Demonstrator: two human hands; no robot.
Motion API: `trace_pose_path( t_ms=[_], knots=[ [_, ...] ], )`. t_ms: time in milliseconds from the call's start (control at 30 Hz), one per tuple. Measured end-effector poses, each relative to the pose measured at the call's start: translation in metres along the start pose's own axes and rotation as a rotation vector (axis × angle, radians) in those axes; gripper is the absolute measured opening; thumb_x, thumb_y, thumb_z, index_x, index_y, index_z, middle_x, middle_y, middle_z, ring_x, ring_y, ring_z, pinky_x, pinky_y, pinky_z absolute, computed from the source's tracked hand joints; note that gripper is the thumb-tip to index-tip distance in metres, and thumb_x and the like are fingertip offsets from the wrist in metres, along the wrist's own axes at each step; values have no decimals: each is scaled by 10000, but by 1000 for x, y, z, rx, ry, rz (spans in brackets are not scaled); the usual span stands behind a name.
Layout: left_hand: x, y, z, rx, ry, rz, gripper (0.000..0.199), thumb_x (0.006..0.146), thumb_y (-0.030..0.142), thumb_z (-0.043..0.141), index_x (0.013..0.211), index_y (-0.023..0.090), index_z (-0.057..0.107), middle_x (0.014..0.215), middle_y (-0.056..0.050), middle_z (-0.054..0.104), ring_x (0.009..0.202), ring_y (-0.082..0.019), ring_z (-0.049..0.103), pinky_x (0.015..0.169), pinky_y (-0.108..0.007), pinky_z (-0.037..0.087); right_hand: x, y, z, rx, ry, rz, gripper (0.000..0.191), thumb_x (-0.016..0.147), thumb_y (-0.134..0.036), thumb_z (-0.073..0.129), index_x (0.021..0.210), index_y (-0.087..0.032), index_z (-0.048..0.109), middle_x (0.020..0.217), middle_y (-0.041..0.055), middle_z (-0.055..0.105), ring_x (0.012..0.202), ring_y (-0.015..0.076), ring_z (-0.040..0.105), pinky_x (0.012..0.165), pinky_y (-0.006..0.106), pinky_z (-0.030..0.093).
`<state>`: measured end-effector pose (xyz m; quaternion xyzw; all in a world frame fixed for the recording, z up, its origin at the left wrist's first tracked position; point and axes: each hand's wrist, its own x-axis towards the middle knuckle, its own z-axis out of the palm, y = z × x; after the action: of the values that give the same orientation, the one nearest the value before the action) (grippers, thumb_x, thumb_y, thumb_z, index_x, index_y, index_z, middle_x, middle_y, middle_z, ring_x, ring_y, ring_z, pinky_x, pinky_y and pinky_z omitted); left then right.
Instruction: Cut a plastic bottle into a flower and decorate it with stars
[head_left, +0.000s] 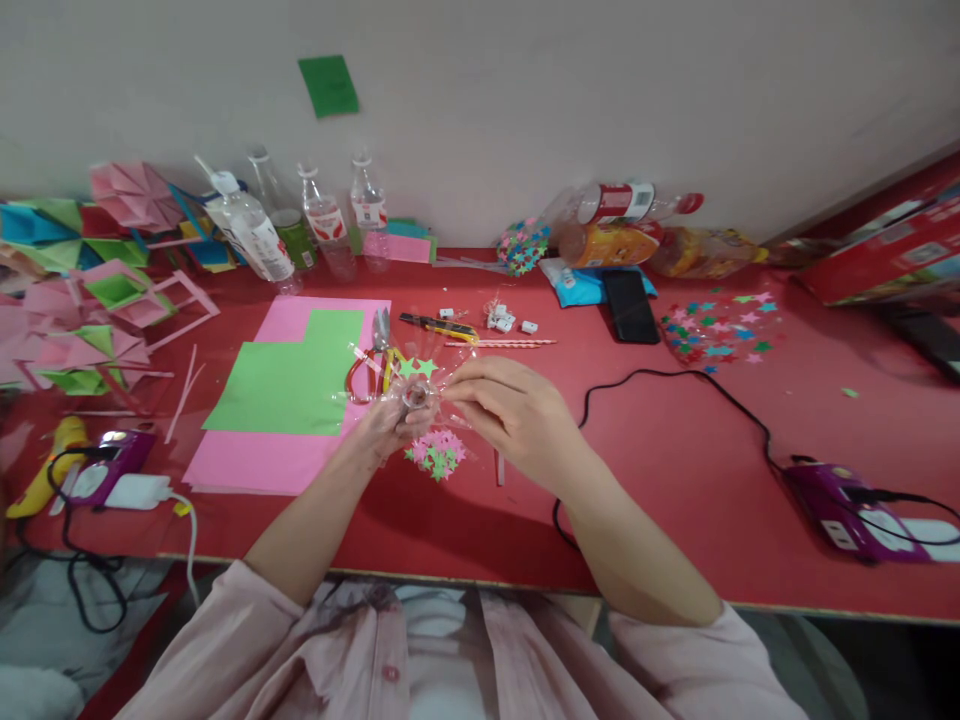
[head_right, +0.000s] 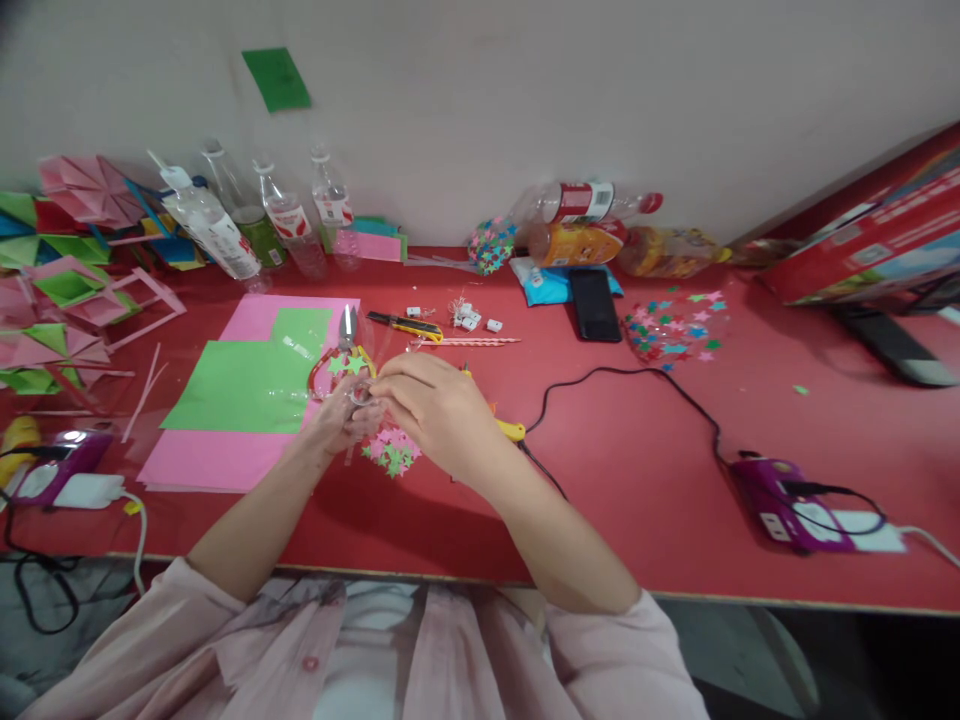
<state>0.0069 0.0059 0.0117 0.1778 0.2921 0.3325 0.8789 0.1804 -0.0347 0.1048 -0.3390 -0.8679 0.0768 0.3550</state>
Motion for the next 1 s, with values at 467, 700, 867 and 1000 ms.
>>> trace_pose_path(
  t_ms=[467,700,867,1000],
  knots=[
    [1,0,-3,-4,-19,-12,439,853,465,510,555,170,381,375,82,325,251,-27,231,260,-132,145,1,-2,4,-93,24,-12,179,920,-154,464,904,-131,641,906,82,689,872,165,622,794,295,509],
    [5,-2,-10,-7,-38,6,450,848,438,530,540,176,334,376,82,298,255,-26,230,262,-126,114,1,-3,2,14,-61,63,177,906,-167,465,949,-169,637,895,57,697,819,150,613,721,277,481],
    [6,-5,-13,-55,-38,-8,422,858,410,514,552,183,331,394,81,283,267,-34,244,266,-128,114,2,-6,2,74,-53,112,166,895,-140,461,948,-183,612,884,44,683,750,129,590,681,254,454],
    [6,-5,-13,-79,-13,-7,407,863,410,507,567,181,347,402,86,269,272,-30,225,269,-124,108,1,-6,3,72,-47,127,135,886,-147,480,950,-171,597,843,40,665,721,122,573,657,240,439]
  ],
)
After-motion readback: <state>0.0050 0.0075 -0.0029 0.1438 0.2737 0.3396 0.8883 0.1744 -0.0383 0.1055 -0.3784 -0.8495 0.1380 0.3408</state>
